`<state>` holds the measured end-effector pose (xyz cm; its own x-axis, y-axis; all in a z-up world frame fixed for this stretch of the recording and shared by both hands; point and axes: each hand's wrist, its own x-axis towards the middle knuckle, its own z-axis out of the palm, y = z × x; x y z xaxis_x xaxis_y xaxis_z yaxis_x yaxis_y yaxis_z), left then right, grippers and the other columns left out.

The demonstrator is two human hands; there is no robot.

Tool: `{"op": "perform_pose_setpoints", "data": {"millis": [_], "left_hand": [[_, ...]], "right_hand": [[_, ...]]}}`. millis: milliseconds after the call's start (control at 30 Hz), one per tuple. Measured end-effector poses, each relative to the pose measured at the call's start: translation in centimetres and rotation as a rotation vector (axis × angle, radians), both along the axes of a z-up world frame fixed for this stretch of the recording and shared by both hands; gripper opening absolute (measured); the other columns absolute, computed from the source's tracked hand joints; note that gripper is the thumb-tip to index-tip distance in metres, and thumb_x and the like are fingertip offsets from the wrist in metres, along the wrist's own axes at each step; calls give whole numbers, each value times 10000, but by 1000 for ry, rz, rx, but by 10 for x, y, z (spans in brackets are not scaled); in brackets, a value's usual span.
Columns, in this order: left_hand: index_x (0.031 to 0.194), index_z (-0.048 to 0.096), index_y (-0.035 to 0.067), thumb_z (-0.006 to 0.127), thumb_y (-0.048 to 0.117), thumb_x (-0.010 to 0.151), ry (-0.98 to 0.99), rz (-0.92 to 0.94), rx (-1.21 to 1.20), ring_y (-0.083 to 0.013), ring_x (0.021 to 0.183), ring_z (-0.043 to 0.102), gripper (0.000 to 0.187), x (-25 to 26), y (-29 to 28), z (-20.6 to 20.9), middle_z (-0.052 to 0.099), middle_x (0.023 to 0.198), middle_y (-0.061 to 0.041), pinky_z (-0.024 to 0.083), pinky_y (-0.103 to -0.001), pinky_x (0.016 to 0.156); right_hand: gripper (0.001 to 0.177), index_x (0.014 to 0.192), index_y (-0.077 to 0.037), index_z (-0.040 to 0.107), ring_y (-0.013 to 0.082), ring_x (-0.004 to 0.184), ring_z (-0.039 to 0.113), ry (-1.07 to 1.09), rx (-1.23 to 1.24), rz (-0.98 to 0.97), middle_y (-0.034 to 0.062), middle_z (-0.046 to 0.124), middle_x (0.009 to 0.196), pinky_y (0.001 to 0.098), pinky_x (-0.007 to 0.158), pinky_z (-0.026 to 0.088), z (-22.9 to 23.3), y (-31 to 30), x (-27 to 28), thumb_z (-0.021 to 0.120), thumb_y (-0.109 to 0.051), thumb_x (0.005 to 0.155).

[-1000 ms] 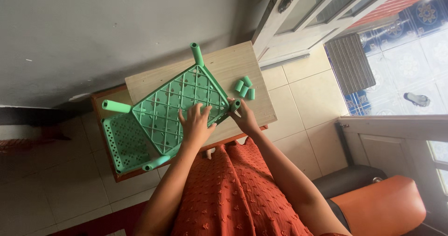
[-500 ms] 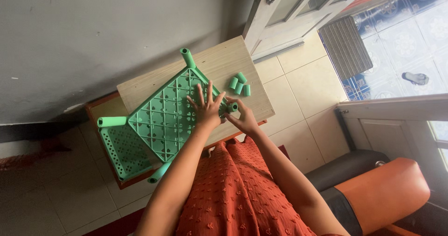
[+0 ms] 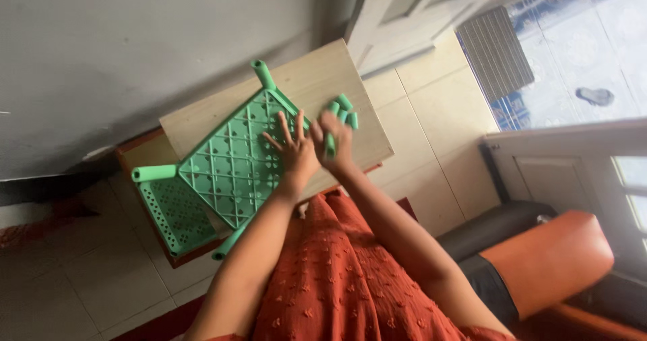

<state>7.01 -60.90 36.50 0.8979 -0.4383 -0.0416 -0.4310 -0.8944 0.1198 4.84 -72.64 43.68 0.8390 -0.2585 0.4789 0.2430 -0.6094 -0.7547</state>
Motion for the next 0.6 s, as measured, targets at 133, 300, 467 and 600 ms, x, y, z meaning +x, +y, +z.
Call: {"op": "perform_pose_setpoints", "data": {"millis": [133, 300, 467, 600], "left_hand": [[1258, 592, 310, 944, 511, 523, 186, 22, -67, -481, 1540, -40, 840, 4, -4, 19, 191, 1674, -68, -28, -903, 1053], [1277, 586, 280, 943, 547, 527, 148, 2, -72, -478, 1547, -42, 872, 2, -3, 38, 202, 1678, -80, -34, -892, 1065], [1276, 579, 234, 943, 582, 483, 199, -9, -66, -502, 1516, -50, 940, 7, -6, 38, 196, 1657, -119, -46, -886, 1047], [1245, 596, 240, 936, 565, 521, 174, 3, -45, -504, 1529, -26, 864, 8, -8, 35, 227, 1657, -106, -31, -886, 1062]], "right_hand": [[301, 863, -38, 516, 190, 669, 468, 244, 748, -76, 44, 489, 744, 359, 587, 398, 13, -37, 20, 644, -227, 1060], [277, 1156, -73, 501, 162, 833, 557, 377, 1247, -124, 59, 558, 976, 321, 726, 505, -46, -100, 1, 640, -186, 944], [378, 1233, 24, 530, 211, 893, 613, 509, 1220, -202, 119, 614, 1044, 366, 793, 554, -139, -139, -46, 640, -108, 897], [478, 1297, -58, 591, 201, 907, 683, 639, 978, -378, 143, 702, 1029, 347, 775, 564, -182, -146, -62, 740, -127, 848]]}}
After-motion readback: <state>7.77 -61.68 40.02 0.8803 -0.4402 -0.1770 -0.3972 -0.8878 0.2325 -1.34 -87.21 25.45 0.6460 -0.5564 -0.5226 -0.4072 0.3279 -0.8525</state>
